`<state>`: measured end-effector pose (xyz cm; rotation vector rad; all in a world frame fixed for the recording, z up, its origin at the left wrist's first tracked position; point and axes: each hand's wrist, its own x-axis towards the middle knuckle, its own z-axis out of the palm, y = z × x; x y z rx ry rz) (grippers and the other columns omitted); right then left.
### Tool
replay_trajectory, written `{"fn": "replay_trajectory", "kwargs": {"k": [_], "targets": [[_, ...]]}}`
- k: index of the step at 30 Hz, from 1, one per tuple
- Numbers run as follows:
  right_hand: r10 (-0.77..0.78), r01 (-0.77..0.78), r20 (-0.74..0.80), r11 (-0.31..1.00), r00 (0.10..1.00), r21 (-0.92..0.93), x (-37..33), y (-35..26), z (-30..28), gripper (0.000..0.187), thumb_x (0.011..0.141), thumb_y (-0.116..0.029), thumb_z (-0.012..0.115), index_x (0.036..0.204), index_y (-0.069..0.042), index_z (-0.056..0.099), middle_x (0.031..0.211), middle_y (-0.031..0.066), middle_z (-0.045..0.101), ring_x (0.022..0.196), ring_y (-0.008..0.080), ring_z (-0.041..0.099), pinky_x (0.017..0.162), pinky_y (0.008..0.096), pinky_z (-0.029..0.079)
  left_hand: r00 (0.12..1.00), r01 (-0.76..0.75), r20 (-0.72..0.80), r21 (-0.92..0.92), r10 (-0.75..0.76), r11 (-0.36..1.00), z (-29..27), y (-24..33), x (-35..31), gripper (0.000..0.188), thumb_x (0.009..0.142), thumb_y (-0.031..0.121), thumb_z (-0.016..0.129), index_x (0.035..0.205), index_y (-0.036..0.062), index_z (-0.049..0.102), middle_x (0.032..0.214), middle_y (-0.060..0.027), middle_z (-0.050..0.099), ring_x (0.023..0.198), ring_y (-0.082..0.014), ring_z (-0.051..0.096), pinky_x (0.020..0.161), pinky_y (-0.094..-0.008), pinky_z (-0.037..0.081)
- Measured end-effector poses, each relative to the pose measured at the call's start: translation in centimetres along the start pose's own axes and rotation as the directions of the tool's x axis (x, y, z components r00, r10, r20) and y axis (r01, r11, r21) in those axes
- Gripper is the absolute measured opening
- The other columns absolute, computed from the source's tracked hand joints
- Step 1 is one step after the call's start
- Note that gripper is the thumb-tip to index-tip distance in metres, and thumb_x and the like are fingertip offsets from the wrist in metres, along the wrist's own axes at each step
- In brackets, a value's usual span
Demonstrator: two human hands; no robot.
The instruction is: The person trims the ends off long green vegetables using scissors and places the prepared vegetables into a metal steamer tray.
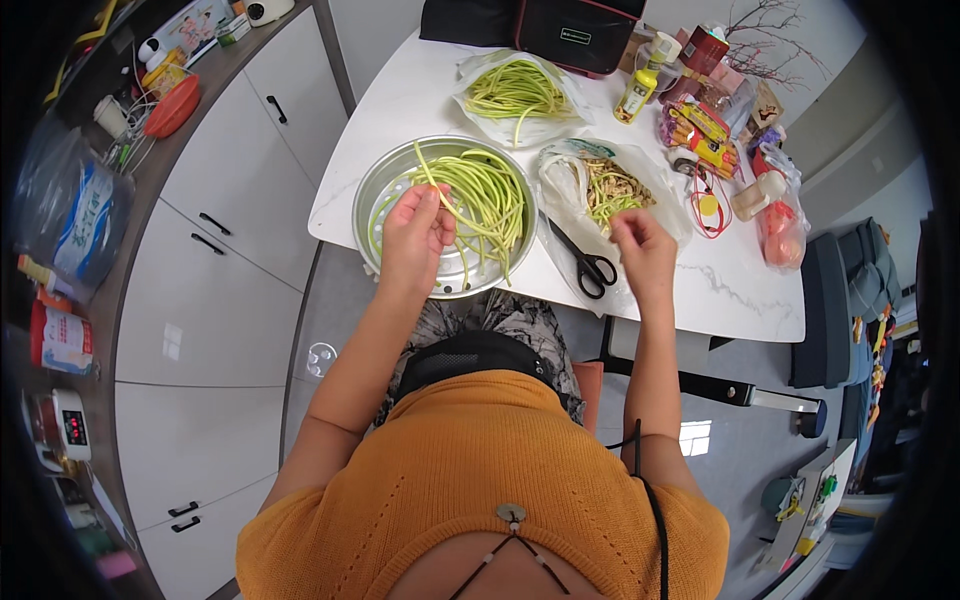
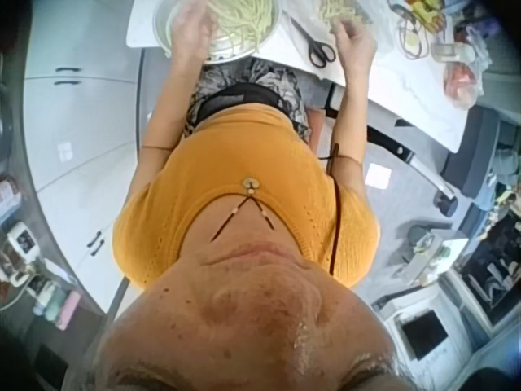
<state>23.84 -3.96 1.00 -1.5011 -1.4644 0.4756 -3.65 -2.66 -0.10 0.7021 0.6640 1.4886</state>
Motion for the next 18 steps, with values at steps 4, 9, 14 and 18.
{"fn": "replay_trajectory", "kwargs": {"k": [4,9,14,18], "targets": [[-0.056,-0.002,-0.246,0.974,0.968,-0.226,1.6,0.9,-1.0,0.021,0.079,-0.010,0.062,0.099,-0.004,0.061,0.075,0.0070,0.065,0.058,0.0179,0.059,0.057,0.0276,0.047,0.998,0.049,-0.030,-0.057,-0.051,0.997,0.5,0.1,-0.4,0.015,0.092,0.013,0.047,0.097,0.0001,0.053,0.076,-0.0023,0.053,0.060,-0.0087,0.050,0.053,-0.0209,0.040],[-0.148,0.106,-0.134,0.955,0.980,-0.277,0.8,0.9,-0.7,0.026,0.080,-0.009,0.060,0.105,-0.005,0.060,0.084,0.0093,0.065,0.063,0.0225,0.061,0.060,0.0305,0.048,0.998,0.059,0.014,-0.071,-0.058,0.996,0.9,0.1,-0.5,0.015,0.092,0.013,0.046,0.098,0.0005,0.053,0.077,-0.0024,0.054,0.063,-0.0090,0.050,0.056,-0.0214,0.041],[-0.221,0.218,0.156,0.975,0.963,0.035,-0.9,-2.0,1.4,0.019,0.081,-0.008,0.059,0.100,-0.003,0.062,0.087,0.0110,0.063,0.068,0.0204,0.060,0.060,0.0288,0.047,0.991,0.089,0.107,-0.069,-0.082,0.994,0.4,-0.6,-0.6,0.016,0.092,0.014,0.047,0.101,0.0013,0.053,0.082,-0.0025,0.055,0.066,-0.0080,0.051,0.058,-0.0206,0.043],[-0.365,0.340,0.292,0.931,0.884,0.135,-1.7,-4.7,2.2,0.017,0.081,-0.009,0.060,0.097,-0.004,0.063,0.087,0.0108,0.062,0.070,0.0199,0.060,0.060,0.0279,0.047,0.988,0.080,0.136,-0.043,-0.074,0.996,0.6,-0.8,-0.6,0.015,0.092,0.014,0.047,0.100,0.0018,0.053,0.081,-0.0026,0.055,0.067,-0.0083,0.052,0.058,-0.0208,0.043]]}}
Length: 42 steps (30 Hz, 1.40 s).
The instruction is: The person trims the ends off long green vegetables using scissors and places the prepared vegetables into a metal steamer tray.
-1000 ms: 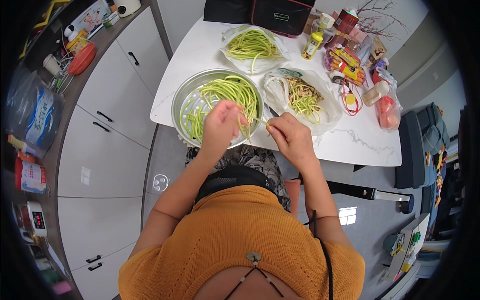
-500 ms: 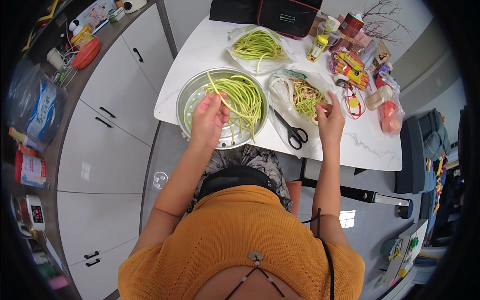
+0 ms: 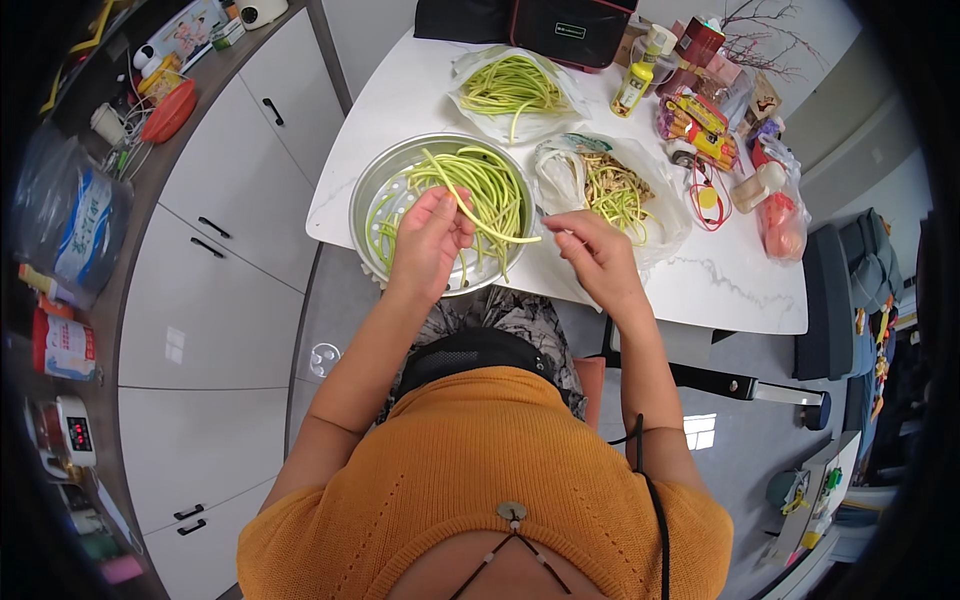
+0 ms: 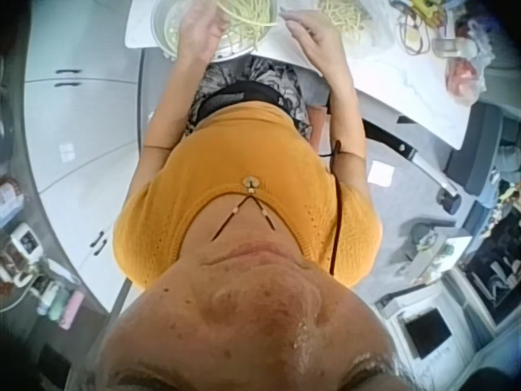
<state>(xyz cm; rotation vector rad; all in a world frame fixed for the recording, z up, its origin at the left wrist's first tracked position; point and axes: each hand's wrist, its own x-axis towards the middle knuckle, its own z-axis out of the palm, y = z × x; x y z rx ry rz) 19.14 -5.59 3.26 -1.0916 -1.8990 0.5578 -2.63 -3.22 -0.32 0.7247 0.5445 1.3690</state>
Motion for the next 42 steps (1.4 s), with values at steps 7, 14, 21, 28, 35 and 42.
{"fn": "replay_trajectory", "kwargs": {"k": [7,14,21,28,35,42], "targets": [[-0.127,0.120,-0.004,0.948,0.992,-0.296,-0.2,-1.0,1.2,0.009,0.076,-0.012,0.065,0.085,-0.008,0.064,0.076,0.0073,0.059,0.066,0.0257,0.059,0.057,0.0331,0.046,0.999,-0.017,0.029,0.070,0.015,0.997,0.6,0.0,-0.3,0.015,0.092,0.014,0.047,0.100,0.0022,0.053,0.079,-0.0024,0.054,0.067,-0.0088,0.052,0.059,-0.0206,0.043],[-0.112,0.077,-0.096,0.947,0.989,-0.312,-0.4,-0.5,1.1,0.007,0.075,-0.008,0.065,0.081,-0.004,0.062,0.074,0.0093,0.058,0.064,0.0265,0.058,0.056,0.0337,0.045,0.996,0.000,0.084,0.104,-0.009,0.995,1.3,0.1,-1.0,0.017,0.093,0.015,0.046,0.100,0.0010,0.052,0.084,-0.0057,0.057,0.073,-0.0115,0.056,0.065,-0.0231,0.047],[0.071,-0.087,-0.301,0.995,0.951,-0.040,-0.7,-0.4,1.0,0.004,0.080,-0.005,0.062,0.081,-0.001,0.060,0.069,0.0059,0.056,0.057,0.0130,0.051,0.052,0.0242,0.041,0.996,0.042,0.077,0.075,-0.048,0.996,1.4,-0.5,-1.4,0.015,0.090,0.011,0.048,0.099,-0.0004,0.053,0.084,-0.0100,0.061,0.079,-0.0149,0.061,0.073,-0.0267,0.051],[0.350,-0.155,-0.304,0.842,0.886,0.517,-1.0,0.6,1.4,0.010,0.086,-0.010,0.059,0.087,0.000,0.058,0.068,-0.0024,0.052,0.059,0.0047,0.045,0.053,0.0184,0.037,0.983,0.114,0.113,0.253,-0.146,0.961,2.6,-2.4,-2.8,0.012,0.086,0.005,0.053,0.095,-0.0023,0.055,0.085,-0.0116,0.062,0.075,-0.0166,0.062,0.070,-0.0265,0.052],[0.427,-0.106,-0.213,0.609,0.879,0.786,-0.5,0.7,1.6,0.013,0.087,-0.012,0.058,0.091,0.000,0.059,0.069,-0.0020,0.053,0.057,0.0037,0.041,0.051,0.0171,0.032,0.967,0.099,0.195,0.303,-0.163,0.948,3.0,-4.0,-3.6,0.013,0.084,0.001,0.056,0.096,-0.0035,0.057,0.086,-0.0109,0.061,0.076,-0.0171,0.062,0.069,-0.0267,0.052],[0.452,-0.294,-0.035,0.637,0.891,0.712,-0.9,0.8,1.8,0.015,0.085,-0.014,0.061,0.091,-0.001,0.063,0.073,-0.0017,0.057,0.058,0.0029,0.044,0.052,0.0166,0.034,0.976,0.180,0.094,0.140,-0.194,0.974,3.0,-2.8,-3.2,0.015,0.085,0.006,0.058,0.098,-0.0019,0.056,0.086,-0.0088,0.061,0.077,-0.0163,0.062,0.069,-0.0253,0.052]]}}
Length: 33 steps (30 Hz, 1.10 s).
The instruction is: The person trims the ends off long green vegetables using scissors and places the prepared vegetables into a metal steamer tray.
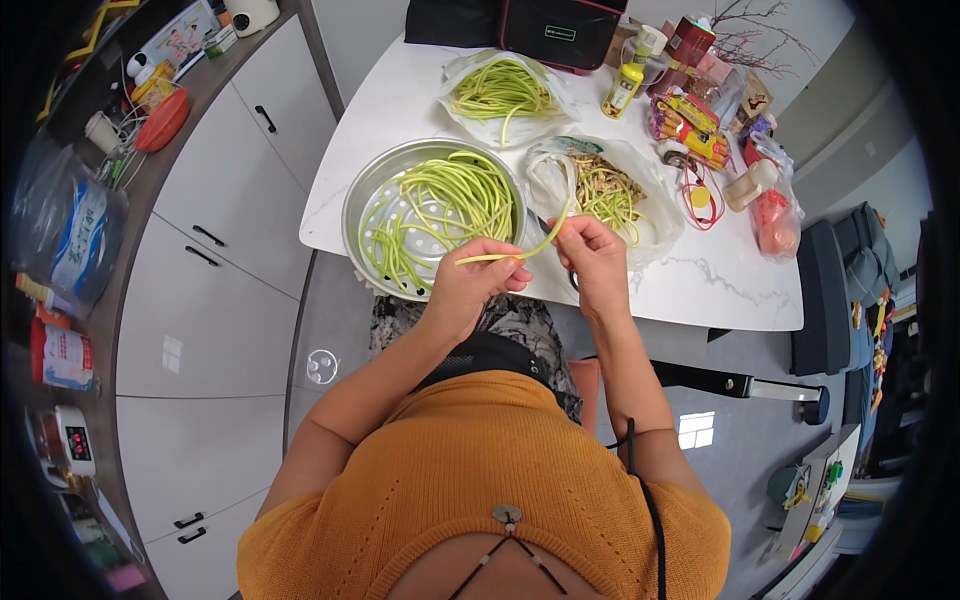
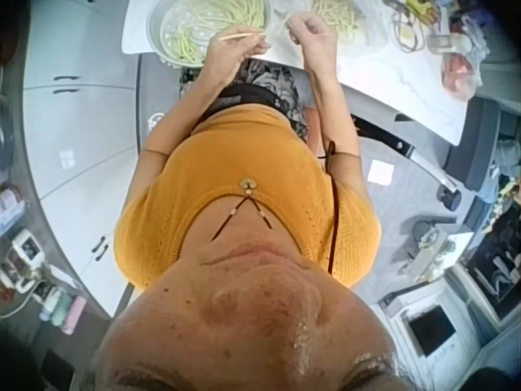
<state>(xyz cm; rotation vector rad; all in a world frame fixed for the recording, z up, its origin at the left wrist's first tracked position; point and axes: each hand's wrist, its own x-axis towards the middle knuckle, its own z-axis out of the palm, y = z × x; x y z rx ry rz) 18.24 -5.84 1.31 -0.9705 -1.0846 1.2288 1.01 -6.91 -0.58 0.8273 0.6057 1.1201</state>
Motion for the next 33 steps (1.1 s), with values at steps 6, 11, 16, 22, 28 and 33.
{"fn": "replay_trajectory", "kwargs": {"k": [6,11,16,22,28,33], "targets": [[-0.144,0.140,0.009,0.948,0.990,-0.284,0.3,0.5,-0.1,0.011,0.081,-0.010,0.065,0.089,-0.002,0.064,0.070,-0.0029,0.057,0.060,0.0022,0.047,0.056,0.0164,0.039,0.997,-0.070,-0.045,-0.060,0.068,0.996,-1.0,-0.1,0.3,0.013,0.085,0.008,0.057,0.095,-0.0009,0.056,0.085,-0.0083,0.061,0.076,-0.0151,0.060,0.068,-0.0251,0.051],[-0.234,0.134,-0.119,0.830,0.965,-0.542,2.4,1.7,-4.1,0.013,0.077,-0.005,0.065,0.090,-0.003,0.065,0.070,-0.0040,0.057,0.061,0.0023,0.047,0.058,0.0176,0.041,0.996,-0.060,-0.052,0.173,0.070,0.983,-4.1,2.4,1.0,0.012,0.086,0.009,0.055,0.093,0.0001,0.055,0.084,-0.0087,0.061,0.075,-0.0144,0.060,0.068,-0.0243,0.050],[-0.310,0.034,-0.148,0.513,0.939,-0.858,4.8,3.3,-9.2,0.021,0.075,-0.007,0.065,0.096,-0.005,0.062,0.079,0.0066,0.061,0.065,0.0159,0.056,0.061,0.0258,0.047,0.994,-0.002,-0.109,0.262,0.032,0.965,-8.4,5.8,1.4,0.008,0.085,0.010,0.054,0.089,0.0026,0.055,0.084,-0.0090,0.063,0.074,-0.0148,0.064,0.065,-0.0230,0.052],[-0.520,0.204,0.002,0.331,0.854,-0.921,5.5,3.5,-9.5,0.022,0.076,-0.006,0.062,0.098,-0.007,0.060,0.100,0.0137,0.056,0.079,0.0264,0.058,0.063,0.0322,0.048,0.975,0.028,-0.207,0.468,0.078,0.883,-11.0,7.6,1.4,0.011,0.084,0.006,0.051,0.094,0.0030,0.053,0.075,-0.0050,0.062,0.063,-0.0107,0.061,0.056,-0.0203,0.048],[-0.385,0.351,0.182,0.432,0.905,-0.831,4.2,2.1,-3.0,0.017,0.077,-0.005,0.061,0.093,-0.008,0.062,0.095,0.0092,0.059,0.074,0.0255,0.060,0.063,0.0322,0.049,0.946,0.195,-0.274,0.909,0.176,0.368,-10.3,7.5,1.7,0.036,0.074,0.008,0.053,0.107,-0.0049,0.047,0.069,-0.0148,0.060,0.063,-0.0227,0.060,0.058,-0.0327,0.047],[-0.333,0.512,0.429,0.222,0.840,-0.830,4.2,2.4,0.6,0.019,0.075,-0.006,0.062,0.093,-0.010,0.064,0.098,0.0060,0.060,0.079,0.0248,0.061,0.066,0.0328,0.049,0.939,0.239,-0.230,0.971,0.255,-0.007,-9.9,6.6,2.0,0.048,0.072,0.010,0.050,0.117,-0.0071,0.042,0.077,-0.0258,0.060,0.075,-0.0385,0.061,0.071,-0.0449,0.048]]}}
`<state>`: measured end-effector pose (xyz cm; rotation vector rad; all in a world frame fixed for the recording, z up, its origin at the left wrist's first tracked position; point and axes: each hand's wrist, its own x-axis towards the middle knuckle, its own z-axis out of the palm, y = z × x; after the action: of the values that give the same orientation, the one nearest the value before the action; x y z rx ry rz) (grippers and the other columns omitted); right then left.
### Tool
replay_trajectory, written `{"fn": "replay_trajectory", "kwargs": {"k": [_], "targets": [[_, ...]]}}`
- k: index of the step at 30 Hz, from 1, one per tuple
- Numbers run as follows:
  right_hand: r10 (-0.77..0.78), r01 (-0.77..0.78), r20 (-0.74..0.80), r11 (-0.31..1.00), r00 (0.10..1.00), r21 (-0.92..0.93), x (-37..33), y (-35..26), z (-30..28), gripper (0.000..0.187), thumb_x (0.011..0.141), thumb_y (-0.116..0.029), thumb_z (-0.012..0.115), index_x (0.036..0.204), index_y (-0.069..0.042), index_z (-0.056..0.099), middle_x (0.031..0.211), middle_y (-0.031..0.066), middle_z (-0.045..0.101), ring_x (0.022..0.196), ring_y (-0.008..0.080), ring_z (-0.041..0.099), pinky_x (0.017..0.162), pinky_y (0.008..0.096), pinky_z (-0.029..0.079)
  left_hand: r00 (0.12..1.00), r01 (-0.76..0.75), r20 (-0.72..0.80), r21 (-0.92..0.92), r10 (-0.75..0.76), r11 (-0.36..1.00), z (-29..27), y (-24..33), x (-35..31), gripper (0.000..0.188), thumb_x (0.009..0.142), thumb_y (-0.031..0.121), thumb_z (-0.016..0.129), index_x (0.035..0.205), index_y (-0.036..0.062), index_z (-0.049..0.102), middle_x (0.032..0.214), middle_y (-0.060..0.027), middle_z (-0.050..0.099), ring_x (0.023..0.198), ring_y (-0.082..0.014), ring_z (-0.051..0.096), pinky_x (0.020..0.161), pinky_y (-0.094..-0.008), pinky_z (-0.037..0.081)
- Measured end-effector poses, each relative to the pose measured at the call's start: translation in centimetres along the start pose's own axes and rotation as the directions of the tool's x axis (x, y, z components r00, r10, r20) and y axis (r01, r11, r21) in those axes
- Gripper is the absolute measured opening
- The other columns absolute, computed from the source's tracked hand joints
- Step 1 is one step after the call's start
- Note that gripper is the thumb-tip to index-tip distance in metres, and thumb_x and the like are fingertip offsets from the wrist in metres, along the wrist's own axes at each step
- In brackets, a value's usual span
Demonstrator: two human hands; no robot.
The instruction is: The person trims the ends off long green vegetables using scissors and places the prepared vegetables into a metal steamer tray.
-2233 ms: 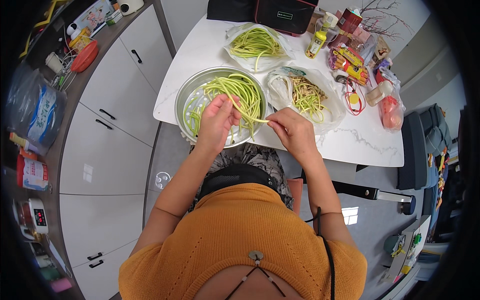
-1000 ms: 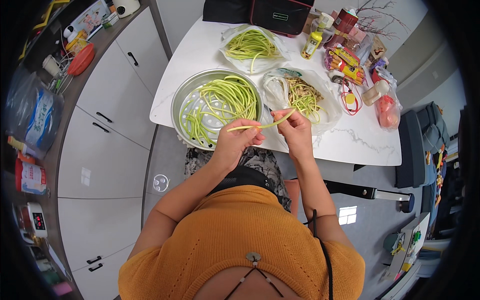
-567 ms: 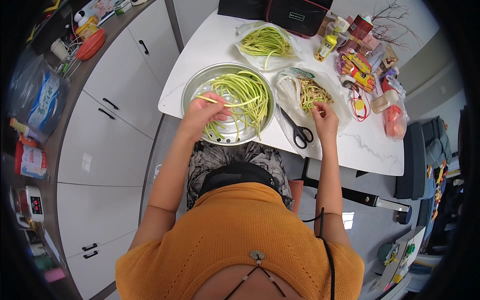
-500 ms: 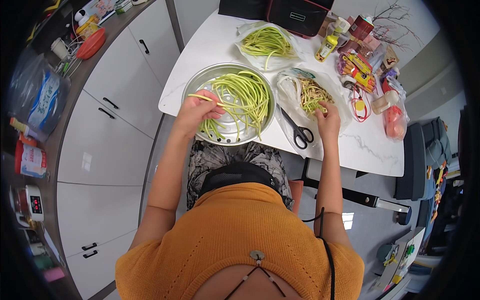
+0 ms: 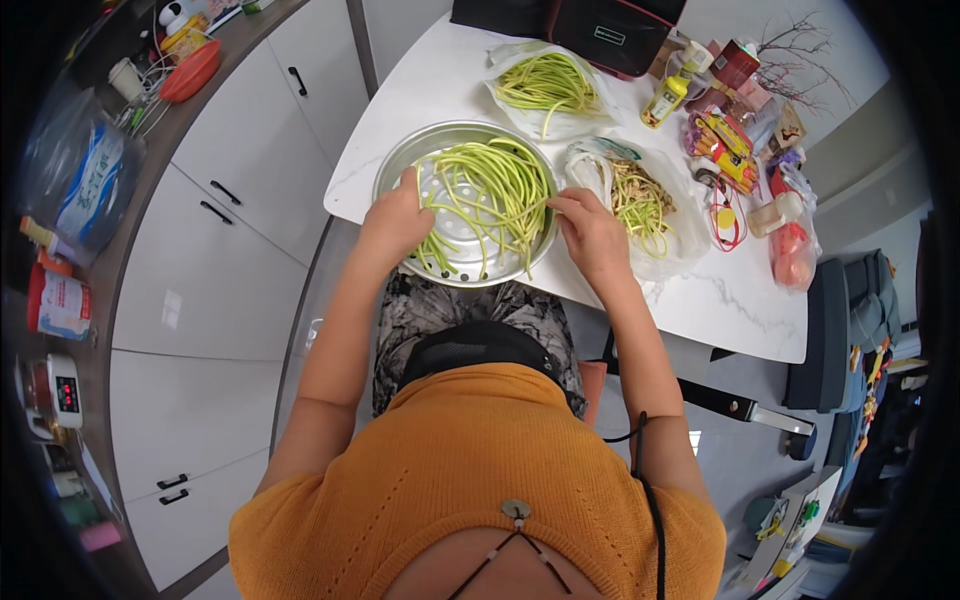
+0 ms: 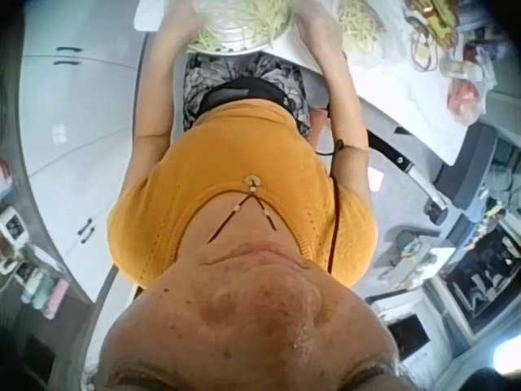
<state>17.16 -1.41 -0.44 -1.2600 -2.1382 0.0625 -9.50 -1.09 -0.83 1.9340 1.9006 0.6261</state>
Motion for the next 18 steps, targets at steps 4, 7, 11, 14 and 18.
{"fn": "replay_trajectory", "kwargs": {"k": [4,7,11,14,18], "targets": [[-0.057,0.066,0.069,0.988,0.996,-0.137,1.1,-0.8,1.0,0.019,0.074,-0.007,0.062,0.092,-0.012,0.065,0.099,0.0032,0.061,0.082,0.0236,0.061,0.067,0.0340,0.050,0.999,0.037,-0.005,0.179,-0.036,0.983,0.4,0.4,0.0,0.044,0.073,0.010,0.050,0.114,-0.0044,0.045,0.078,-0.0234,0.061,0.077,-0.0378,0.061,0.070,-0.0465,0.047],[-0.048,0.085,0.159,0.968,0.986,-0.236,1.9,-0.2,1.8,0.017,0.072,-0.008,0.063,0.089,-0.012,0.066,0.093,0.0025,0.062,0.083,0.0228,0.060,0.068,0.0347,0.049,0.999,-0.033,0.003,0.253,0.033,0.967,1.1,-0.2,0.3,0.036,0.074,0.010,0.051,0.108,-0.0006,0.050,0.077,-0.0208,0.062,0.076,-0.0367,0.060,0.069,-0.0463,0.047],[0.014,0.057,0.237,0.955,0.971,-0.291,2.6,-0.3,1.9,0.012,0.071,-0.011,0.064,0.083,-0.010,0.067,0.084,0.0032,0.063,0.081,0.0236,0.060,0.068,0.0347,0.049,0.989,-0.141,-0.019,0.236,0.150,0.962,1.3,-0.4,0.0,0.024,0.075,0.007,0.049,0.098,0.0040,0.058,0.080,-0.0191,0.062,0.077,-0.0361,0.060,0.070,-0.0454,0.048],[0.035,-0.002,0.216,0.989,0.976,-0.150,2.8,-0.6,1.1,0.010,0.073,-0.011,0.065,0.082,-0.007,0.067,0.081,0.0050,0.063,0.078,0.0225,0.060,0.066,0.0331,0.048,0.987,-0.137,-0.043,0.241,0.152,0.961,1.3,-0.2,-0.1,0.022,0.076,0.006,0.048,0.094,0.0052,0.060,0.084,-0.0181,0.062,0.080,-0.0351,0.060,0.072,-0.0436,0.048],[0.143,-0.189,0.163,0.929,0.976,0.317,2.4,0.6,0.3,0.013,0.075,-0.014,0.066,0.085,-0.006,0.067,0.081,0.0087,0.063,0.072,0.0221,0.060,0.064,0.0298,0.047,0.984,-0.145,-0.080,0.190,0.162,0.971,1.0,0.1,-0.2,0.023,0.077,0.009,0.051,0.098,0.0056,0.061,0.092,-0.0163,0.060,0.082,-0.0338,0.060,0.072,-0.0419,0.047]]}}
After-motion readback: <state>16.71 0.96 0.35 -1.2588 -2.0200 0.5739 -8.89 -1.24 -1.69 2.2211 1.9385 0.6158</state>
